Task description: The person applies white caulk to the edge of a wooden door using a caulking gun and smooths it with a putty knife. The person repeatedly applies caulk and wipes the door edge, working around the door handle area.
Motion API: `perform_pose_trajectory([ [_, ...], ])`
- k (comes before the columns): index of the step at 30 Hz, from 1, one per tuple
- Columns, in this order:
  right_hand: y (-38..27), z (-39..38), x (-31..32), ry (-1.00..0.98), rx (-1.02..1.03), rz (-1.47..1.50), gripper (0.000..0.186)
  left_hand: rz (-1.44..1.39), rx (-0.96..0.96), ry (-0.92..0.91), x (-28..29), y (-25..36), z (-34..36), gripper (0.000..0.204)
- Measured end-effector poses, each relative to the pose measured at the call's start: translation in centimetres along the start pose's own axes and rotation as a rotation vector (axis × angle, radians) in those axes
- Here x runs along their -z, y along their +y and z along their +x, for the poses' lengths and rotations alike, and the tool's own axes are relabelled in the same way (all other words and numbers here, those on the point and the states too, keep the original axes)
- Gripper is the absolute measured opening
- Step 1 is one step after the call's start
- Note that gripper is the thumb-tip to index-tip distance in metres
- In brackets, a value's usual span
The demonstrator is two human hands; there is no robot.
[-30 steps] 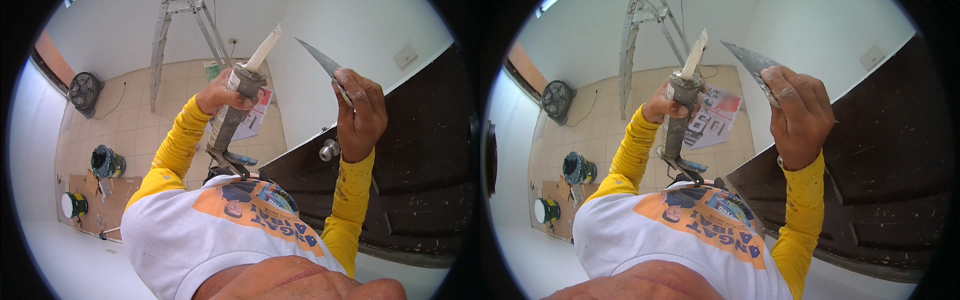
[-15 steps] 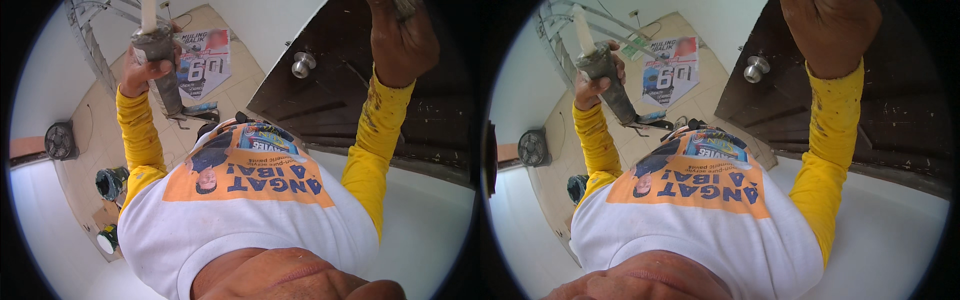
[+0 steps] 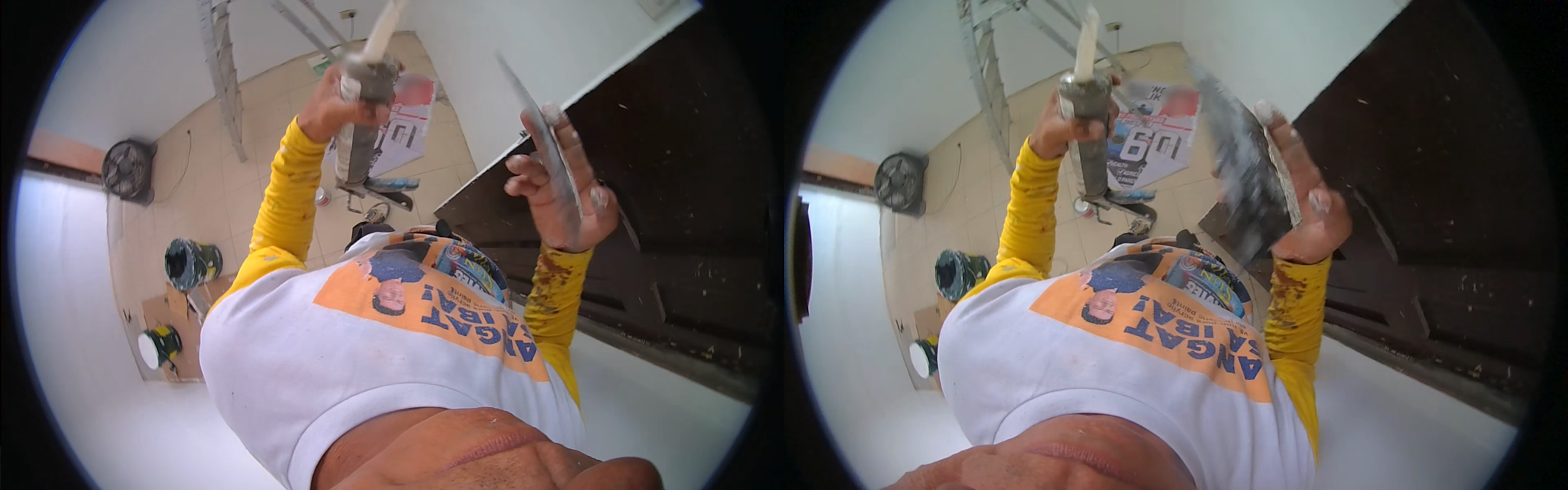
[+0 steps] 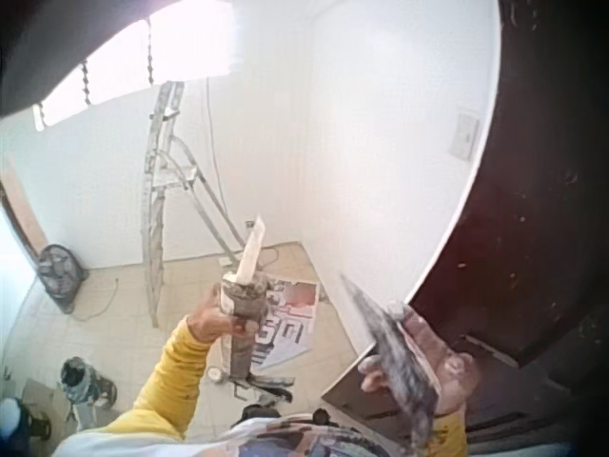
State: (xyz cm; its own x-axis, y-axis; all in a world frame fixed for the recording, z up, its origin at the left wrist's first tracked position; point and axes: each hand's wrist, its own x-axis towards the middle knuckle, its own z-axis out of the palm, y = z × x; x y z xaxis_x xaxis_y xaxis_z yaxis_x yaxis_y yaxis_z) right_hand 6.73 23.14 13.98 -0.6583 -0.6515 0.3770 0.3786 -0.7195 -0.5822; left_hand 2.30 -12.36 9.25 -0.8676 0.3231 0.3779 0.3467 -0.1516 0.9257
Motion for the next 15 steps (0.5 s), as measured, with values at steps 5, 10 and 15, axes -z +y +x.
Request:
perform_pose_trajectory([
  [5,5.7,-0.7,3.9,-0.004,0.127,-0.298,0.093,-0.379,-0.071,0.089,4.2,-0.3,0.0,0.065],
  [10,9.4,1.3,8.6,0.160,0.118,-0.597,0.076,-0.561,-0.140,0.090,6.7,0.8,0.1,0.058],
  [15,12.8,2.8,13.1,0.287,-0.034,-0.542,0.076,-0.793,-0.153,0.251,5.7,0.0,1.1,0.053],
])
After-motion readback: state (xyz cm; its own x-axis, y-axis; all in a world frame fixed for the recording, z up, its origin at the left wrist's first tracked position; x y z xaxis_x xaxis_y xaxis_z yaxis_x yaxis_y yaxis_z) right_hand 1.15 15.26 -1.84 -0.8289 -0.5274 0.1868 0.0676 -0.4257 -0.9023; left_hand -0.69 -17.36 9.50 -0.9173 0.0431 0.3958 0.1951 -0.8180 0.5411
